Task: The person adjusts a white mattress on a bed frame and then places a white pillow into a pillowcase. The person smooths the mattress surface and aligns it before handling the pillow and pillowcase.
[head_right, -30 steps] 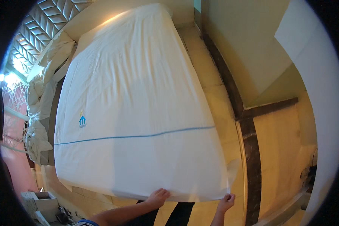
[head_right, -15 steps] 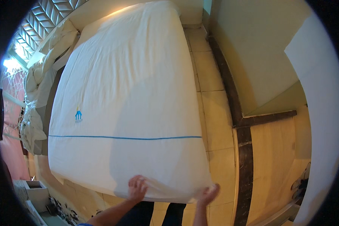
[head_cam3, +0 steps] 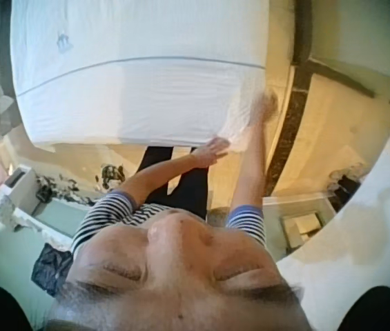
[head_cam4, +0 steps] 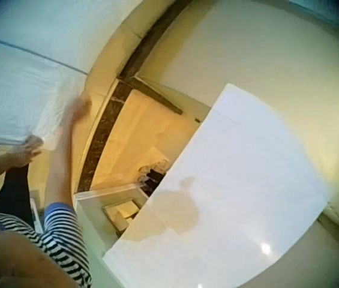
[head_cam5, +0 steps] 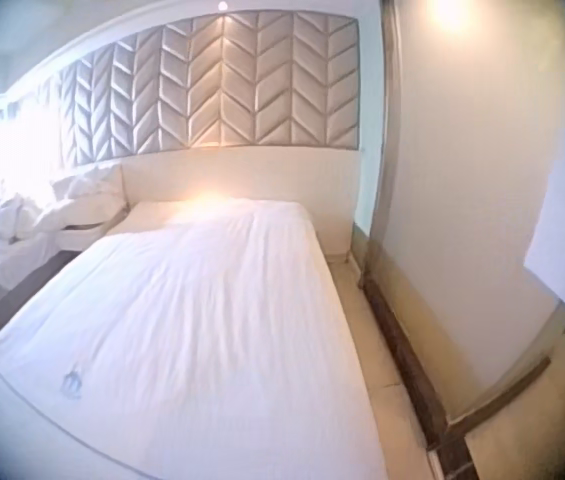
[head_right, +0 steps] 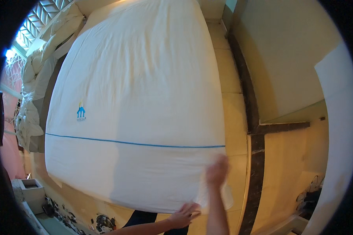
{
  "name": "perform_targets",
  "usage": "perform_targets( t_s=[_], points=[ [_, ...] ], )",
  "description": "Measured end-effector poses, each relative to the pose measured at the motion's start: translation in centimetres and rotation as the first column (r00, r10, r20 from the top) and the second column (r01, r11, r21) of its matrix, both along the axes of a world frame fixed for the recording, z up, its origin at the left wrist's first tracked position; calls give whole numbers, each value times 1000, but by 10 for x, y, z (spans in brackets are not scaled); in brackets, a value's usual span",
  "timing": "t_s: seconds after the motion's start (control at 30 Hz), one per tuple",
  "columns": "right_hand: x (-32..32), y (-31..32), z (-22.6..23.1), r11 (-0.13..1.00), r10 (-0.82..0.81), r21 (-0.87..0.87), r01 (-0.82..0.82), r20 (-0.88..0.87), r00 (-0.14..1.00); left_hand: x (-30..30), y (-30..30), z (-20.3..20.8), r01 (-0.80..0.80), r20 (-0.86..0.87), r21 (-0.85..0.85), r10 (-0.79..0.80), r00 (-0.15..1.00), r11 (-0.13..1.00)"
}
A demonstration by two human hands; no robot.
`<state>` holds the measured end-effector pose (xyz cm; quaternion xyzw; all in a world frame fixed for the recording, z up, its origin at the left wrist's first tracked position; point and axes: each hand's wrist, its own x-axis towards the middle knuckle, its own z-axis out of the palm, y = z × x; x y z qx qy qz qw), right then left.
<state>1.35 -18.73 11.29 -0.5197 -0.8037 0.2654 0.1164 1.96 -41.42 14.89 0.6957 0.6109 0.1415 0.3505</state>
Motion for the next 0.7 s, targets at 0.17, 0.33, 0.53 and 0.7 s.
perform_targets(
  t_s=[0.17, 0.33, 0.53, 0.7],
  points=[
    [164, 37, 21, 800, -403, 47, 598, 780, 478, -14, -6, 3, -309, 491, -71, 303, 817, 948],
    [121, -30, 6, 864, -113, 502, 46, 104, 988, -126, -64, -4, -670, -278, 263, 719, 636, 694],
    [-51, -187, 53, 830, 555, 26, -558, -142, 819, -106, -110, -8, -447, -359, 33, 428, 830, 894],
    [50, -120, 11, 906, 333, 264, -330, 37, 942, -60, -82, -11, 179, -271, -87, -196, 942, 980]
  ],
)
